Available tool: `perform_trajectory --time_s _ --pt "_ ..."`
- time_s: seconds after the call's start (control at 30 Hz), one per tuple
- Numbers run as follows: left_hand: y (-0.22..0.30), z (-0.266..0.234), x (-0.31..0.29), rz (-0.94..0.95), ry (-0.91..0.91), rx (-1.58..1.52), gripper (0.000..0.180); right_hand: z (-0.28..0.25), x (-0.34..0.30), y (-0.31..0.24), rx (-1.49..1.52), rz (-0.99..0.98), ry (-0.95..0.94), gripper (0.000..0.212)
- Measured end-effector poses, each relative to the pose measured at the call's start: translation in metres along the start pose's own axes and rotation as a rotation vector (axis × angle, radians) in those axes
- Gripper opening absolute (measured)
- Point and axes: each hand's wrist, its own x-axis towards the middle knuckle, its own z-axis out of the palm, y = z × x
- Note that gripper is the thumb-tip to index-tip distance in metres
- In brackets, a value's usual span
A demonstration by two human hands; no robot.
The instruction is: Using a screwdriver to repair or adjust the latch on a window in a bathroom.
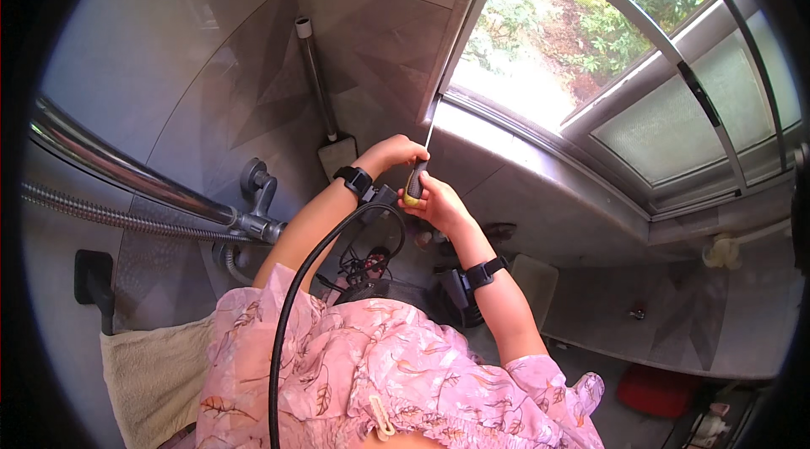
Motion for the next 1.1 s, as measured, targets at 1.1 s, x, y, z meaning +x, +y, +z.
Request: perform_trajectory --time_s 1.1 --pt "-0.01 0.007 0.014 0.029 -0.088 0.021 0.035 -0.029 0.007 0.005 -0.083 -0.019 -0.083 0.023"
